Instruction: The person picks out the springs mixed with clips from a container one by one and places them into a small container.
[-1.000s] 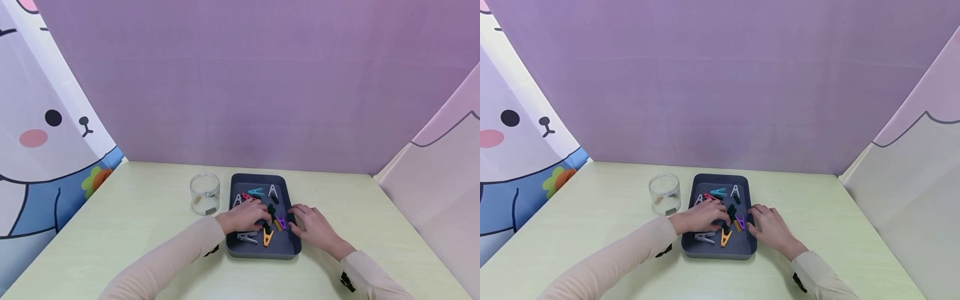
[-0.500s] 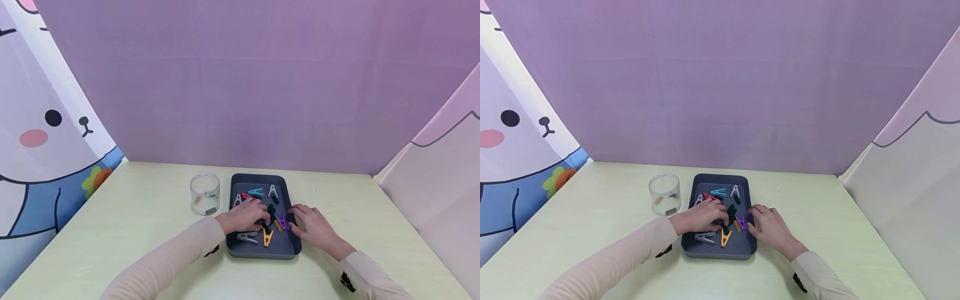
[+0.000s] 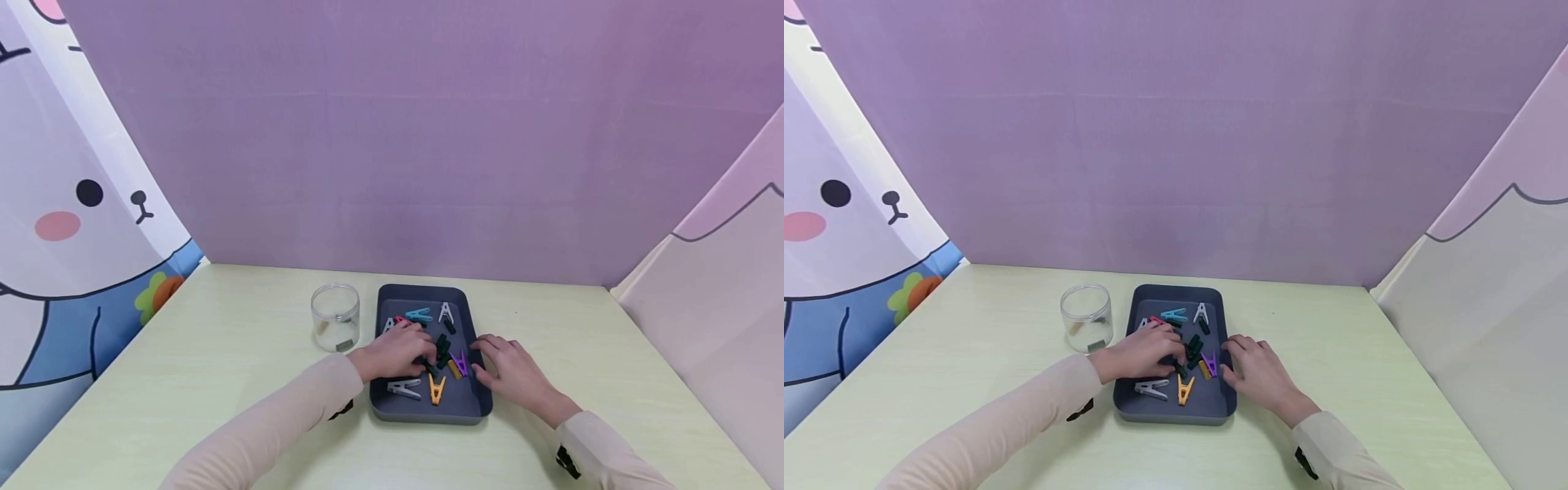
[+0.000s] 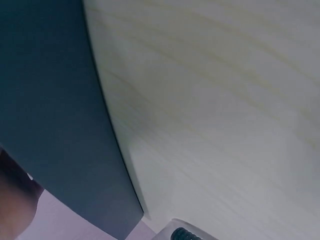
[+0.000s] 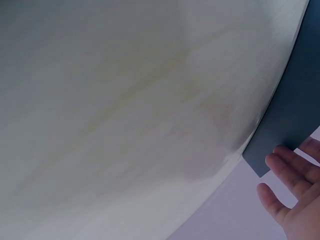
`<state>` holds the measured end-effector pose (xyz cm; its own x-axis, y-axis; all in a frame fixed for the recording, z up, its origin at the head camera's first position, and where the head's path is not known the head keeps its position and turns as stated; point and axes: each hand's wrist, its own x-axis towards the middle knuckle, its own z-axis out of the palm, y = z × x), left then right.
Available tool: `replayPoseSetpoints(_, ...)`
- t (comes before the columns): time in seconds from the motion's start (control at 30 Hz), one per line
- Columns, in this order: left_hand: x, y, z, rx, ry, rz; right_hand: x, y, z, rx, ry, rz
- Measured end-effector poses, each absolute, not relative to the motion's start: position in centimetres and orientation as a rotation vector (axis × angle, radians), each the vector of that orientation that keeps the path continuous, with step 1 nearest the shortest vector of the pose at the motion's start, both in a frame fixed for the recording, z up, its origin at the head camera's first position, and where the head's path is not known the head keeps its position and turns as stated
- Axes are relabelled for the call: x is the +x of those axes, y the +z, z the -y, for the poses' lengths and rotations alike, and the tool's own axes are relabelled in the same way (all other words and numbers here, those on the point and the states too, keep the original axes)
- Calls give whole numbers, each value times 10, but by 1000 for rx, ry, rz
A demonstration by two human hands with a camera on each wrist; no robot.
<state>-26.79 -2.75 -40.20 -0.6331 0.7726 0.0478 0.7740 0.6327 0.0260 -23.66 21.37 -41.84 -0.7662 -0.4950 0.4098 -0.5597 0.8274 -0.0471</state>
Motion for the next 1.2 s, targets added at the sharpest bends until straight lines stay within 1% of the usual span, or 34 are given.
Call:
replayPoseSetpoints(0.3,-270,-400,36,-1299,-107,2771,-237,-419,-214,788,227,2649)
replayPoseSetpoints(0.8,-271,-377,57,-1178,-187,2712,-238,-420,-214,805,222,2616)
replayPoseSetpoints(1.2,-270,-354,79,-966,-274,2738,-238,-419,-213,783,232,2640)
